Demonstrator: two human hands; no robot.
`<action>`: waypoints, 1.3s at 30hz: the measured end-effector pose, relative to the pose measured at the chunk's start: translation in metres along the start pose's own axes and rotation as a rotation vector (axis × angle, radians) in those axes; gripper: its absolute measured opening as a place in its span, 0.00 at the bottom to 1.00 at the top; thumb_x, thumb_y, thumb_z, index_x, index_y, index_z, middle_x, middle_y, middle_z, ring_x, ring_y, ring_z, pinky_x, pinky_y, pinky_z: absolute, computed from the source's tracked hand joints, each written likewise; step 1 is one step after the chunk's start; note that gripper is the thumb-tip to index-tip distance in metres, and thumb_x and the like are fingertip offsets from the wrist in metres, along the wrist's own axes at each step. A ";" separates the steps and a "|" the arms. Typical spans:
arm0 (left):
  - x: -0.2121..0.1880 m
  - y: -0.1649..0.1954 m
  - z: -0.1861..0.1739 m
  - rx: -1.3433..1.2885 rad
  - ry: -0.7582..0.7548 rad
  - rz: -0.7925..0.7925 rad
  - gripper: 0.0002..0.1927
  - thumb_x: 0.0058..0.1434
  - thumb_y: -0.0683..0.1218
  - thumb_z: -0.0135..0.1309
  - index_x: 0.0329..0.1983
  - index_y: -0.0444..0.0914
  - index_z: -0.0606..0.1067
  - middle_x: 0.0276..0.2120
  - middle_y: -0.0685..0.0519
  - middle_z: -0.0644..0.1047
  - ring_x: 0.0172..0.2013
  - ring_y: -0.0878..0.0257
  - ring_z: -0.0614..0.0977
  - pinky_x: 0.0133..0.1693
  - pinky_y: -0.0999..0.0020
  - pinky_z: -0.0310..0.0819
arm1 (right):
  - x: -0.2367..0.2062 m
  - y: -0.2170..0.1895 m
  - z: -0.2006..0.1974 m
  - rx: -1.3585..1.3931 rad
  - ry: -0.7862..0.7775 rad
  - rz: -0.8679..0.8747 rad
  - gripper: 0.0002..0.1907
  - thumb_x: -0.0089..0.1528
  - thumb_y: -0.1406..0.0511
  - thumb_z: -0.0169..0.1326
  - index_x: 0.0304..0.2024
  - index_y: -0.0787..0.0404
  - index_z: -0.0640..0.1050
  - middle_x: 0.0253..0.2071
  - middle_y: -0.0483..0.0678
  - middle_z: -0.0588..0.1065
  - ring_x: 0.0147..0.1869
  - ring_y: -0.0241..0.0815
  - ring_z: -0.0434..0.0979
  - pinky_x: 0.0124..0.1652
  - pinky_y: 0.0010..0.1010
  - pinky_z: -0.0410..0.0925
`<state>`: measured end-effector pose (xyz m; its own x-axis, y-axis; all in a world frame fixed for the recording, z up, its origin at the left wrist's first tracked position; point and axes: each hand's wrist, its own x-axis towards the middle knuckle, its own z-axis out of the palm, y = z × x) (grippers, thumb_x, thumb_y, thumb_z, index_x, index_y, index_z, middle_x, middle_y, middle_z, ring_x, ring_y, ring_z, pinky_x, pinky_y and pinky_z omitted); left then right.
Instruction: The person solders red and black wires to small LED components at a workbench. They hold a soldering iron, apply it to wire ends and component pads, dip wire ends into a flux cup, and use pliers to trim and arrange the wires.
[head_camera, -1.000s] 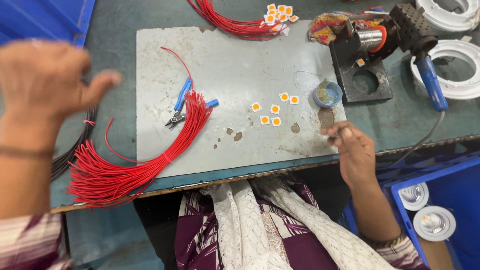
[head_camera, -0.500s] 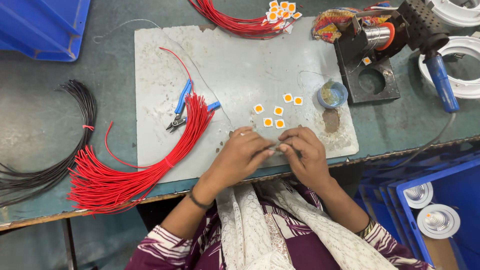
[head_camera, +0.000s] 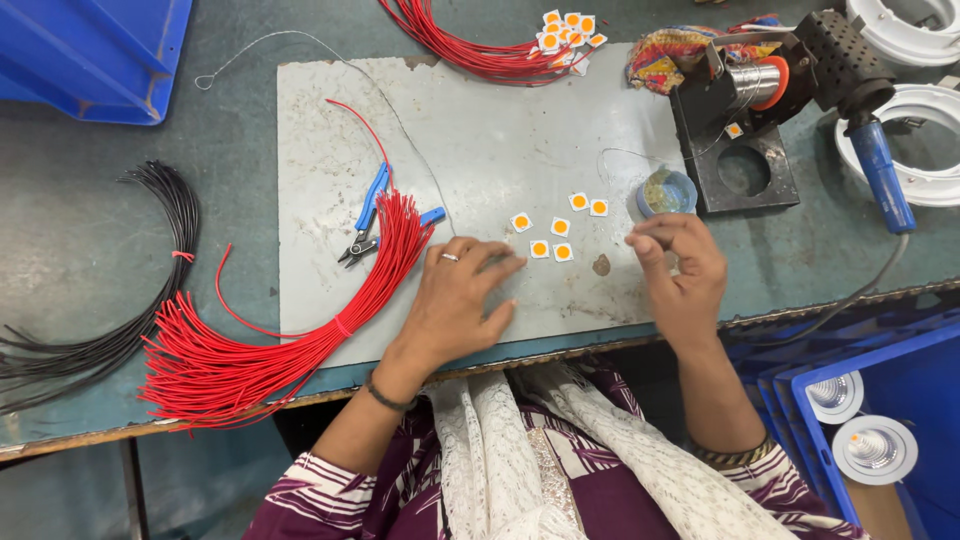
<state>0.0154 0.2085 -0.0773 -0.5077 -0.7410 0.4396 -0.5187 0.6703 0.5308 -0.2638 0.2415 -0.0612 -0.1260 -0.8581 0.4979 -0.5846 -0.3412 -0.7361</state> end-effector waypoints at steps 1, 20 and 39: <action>0.003 -0.001 0.000 -0.008 0.029 0.013 0.25 0.50 0.50 0.59 0.52 0.38 0.79 0.53 0.50 0.78 0.54 0.52 0.73 0.56 0.51 0.61 | 0.001 0.000 -0.001 0.019 0.008 0.005 0.08 0.69 0.65 0.58 0.40 0.66 0.81 0.45 0.51 0.77 0.51 0.41 0.77 0.51 0.29 0.69; 0.020 0.008 -0.008 0.156 0.191 0.097 0.20 0.63 0.46 0.61 0.58 0.36 0.76 0.54 0.46 0.76 0.58 0.47 0.75 0.58 0.51 0.66 | -0.003 0.082 -0.097 1.393 0.619 0.608 0.09 0.72 0.60 0.59 0.52 0.52 0.74 0.43 0.45 0.77 0.41 0.38 0.76 0.45 0.28 0.71; -0.046 -0.003 -0.048 0.452 0.336 -0.395 0.32 0.54 0.56 0.65 0.57 0.33 0.76 0.49 0.43 0.76 0.53 0.47 0.74 0.52 0.50 0.68 | 0.050 0.094 -0.103 0.875 0.678 0.274 0.25 0.76 0.68 0.59 0.74 0.53 0.69 0.42 0.48 0.75 0.34 0.36 0.71 0.33 0.23 0.64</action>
<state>0.0729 0.2387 -0.0645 -0.0181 -0.8570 0.5151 -0.8941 0.2445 0.3753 -0.4081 0.2065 -0.0584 -0.7256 -0.6516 0.2212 0.2551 -0.5532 -0.7930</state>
